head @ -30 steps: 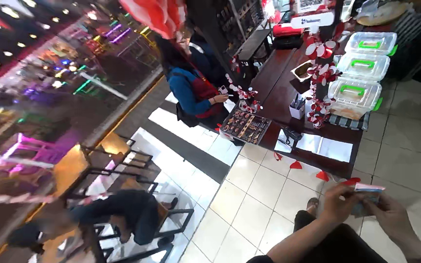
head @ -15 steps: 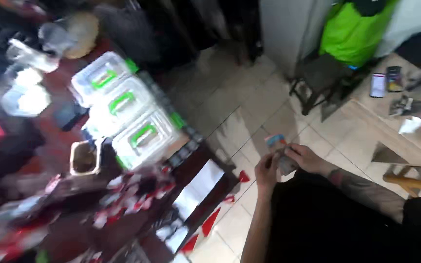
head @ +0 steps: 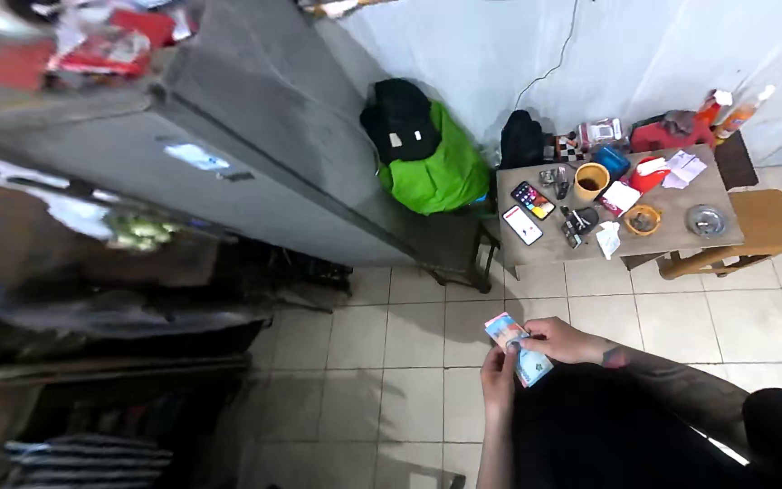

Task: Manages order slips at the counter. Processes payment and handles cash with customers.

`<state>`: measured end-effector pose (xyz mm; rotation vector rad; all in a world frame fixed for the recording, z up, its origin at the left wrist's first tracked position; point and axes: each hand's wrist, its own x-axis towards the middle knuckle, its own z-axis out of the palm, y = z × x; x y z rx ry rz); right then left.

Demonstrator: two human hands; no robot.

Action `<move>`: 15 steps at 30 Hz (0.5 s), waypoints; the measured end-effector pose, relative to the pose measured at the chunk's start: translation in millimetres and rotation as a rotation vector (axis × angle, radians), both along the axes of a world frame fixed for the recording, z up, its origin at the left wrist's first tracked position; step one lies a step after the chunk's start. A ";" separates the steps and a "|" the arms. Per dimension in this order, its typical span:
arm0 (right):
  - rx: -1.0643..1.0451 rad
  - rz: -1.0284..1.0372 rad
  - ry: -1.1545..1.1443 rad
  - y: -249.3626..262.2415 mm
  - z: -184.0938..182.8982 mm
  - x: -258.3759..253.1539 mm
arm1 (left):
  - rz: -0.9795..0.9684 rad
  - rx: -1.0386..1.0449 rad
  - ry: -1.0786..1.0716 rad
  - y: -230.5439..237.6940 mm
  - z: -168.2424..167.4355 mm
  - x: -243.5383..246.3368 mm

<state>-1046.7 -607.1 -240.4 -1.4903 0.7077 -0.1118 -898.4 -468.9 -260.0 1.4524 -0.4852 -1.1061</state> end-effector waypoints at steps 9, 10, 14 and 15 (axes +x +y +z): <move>-0.182 -0.121 0.104 -159.0 11.2 21.7 | 0.035 0.181 0.196 -165.9 -72.3 104.5; -0.220 -0.152 0.129 -186.1 25.9 21.0 | 0.024 0.216 0.197 -183.4 -82.2 121.7; -0.554 -0.242 0.163 -313.9 52.1 19.4 | -0.108 0.378 -0.066 -252.8 -117.4 189.6; -0.592 -0.219 0.183 -349.3 50.7 21.7 | -0.169 0.420 -0.165 -265.6 -123.9 205.5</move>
